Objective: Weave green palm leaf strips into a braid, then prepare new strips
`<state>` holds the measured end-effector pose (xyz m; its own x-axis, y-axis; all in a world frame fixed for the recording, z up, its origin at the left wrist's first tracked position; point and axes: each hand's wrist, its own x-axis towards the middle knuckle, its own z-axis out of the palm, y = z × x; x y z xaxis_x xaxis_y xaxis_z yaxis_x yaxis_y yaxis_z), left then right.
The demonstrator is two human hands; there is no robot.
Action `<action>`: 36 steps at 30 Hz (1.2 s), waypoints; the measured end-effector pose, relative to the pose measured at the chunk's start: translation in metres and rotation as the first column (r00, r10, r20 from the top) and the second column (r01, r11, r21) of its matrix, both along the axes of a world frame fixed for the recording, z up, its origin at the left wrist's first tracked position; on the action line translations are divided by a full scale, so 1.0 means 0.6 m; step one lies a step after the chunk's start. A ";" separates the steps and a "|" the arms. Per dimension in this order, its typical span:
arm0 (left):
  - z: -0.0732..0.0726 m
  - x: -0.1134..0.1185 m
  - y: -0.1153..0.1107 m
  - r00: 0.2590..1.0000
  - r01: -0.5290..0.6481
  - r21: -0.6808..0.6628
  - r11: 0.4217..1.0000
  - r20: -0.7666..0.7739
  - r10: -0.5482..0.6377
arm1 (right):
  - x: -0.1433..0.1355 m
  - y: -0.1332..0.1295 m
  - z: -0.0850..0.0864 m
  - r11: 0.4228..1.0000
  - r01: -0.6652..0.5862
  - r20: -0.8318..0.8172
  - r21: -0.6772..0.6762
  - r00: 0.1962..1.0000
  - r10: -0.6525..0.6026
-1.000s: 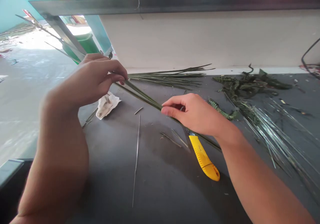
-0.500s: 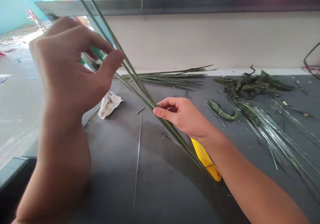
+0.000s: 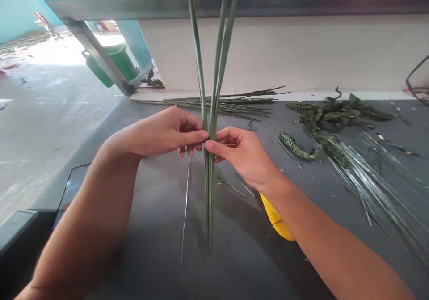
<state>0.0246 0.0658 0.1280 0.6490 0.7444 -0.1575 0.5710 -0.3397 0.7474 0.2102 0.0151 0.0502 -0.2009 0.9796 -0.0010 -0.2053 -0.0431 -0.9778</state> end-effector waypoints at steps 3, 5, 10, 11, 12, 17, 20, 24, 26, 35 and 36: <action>-0.005 0.002 0.001 0.998 -0.045 0.001 0.999 0.049 0.045 | -0.002 -0.001 0.003 1.000 0.011 0.013 0.007 1.000 -0.011; -0.005 0.002 0.001 0.996 -0.059 -0.011 0.998 0.060 0.059 | -0.003 -0.002 0.007 1.000 0.031 0.028 0.003 0.999 -0.031; -0.002 -0.002 0.003 0.991 -0.058 -0.026 0.998 0.117 0.060 | -0.007 -0.006 0.013 0.998 0.057 0.004 0.010 0.998 -0.057; -0.001 -0.004 0.003 0.990 -0.051 -0.031 0.998 0.133 0.054 | -0.008 -0.007 0.015 0.998 0.059 -0.013 0.013 0.998 -0.059; 0.000 -0.005 0.003 0.988 -0.043 -0.038 0.998 0.148 0.048 | -0.008 -0.008 0.016 0.998 0.062 -0.029 0.014 0.998 -0.062; 0.005 -0.008 0.000 0.982 -0.023 -0.039 0.999 0.184 0.030 | -0.012 -0.013 0.026 0.997 0.081 -0.026 0.010 0.996 -0.081; 0.012 -0.011 -0.005 0.981 -0.029 -0.022 0.999 0.189 0.032 | -0.011 -0.017 0.034 0.996 0.087 -0.013 0.012 0.996 -0.087; 0.017 -0.012 -0.014 0.981 -0.036 -0.015 0.999 0.193 0.038 | -0.011 -0.021 0.041 0.996 0.086 -0.024 0.010 0.996 -0.085; 0.015 -0.009 -0.017 0.979 -0.044 -0.004 0.999 0.197 0.044 | -0.009 -0.020 0.040 0.996 0.090 -0.041 0.014 0.995 -0.089; -0.021 -0.008 -0.036 0.991 -0.021 -0.055 0.998 0.134 0.028 | -0.004 -0.011 0.017 0.998 0.047 0.004 0.035 0.999 -0.047; -0.027 -0.011 -0.042 0.989 -0.035 -0.094 0.995 0.140 0.049 | -0.006 -0.011 0.014 0.998 0.046 0.016 0.048 0.999 -0.047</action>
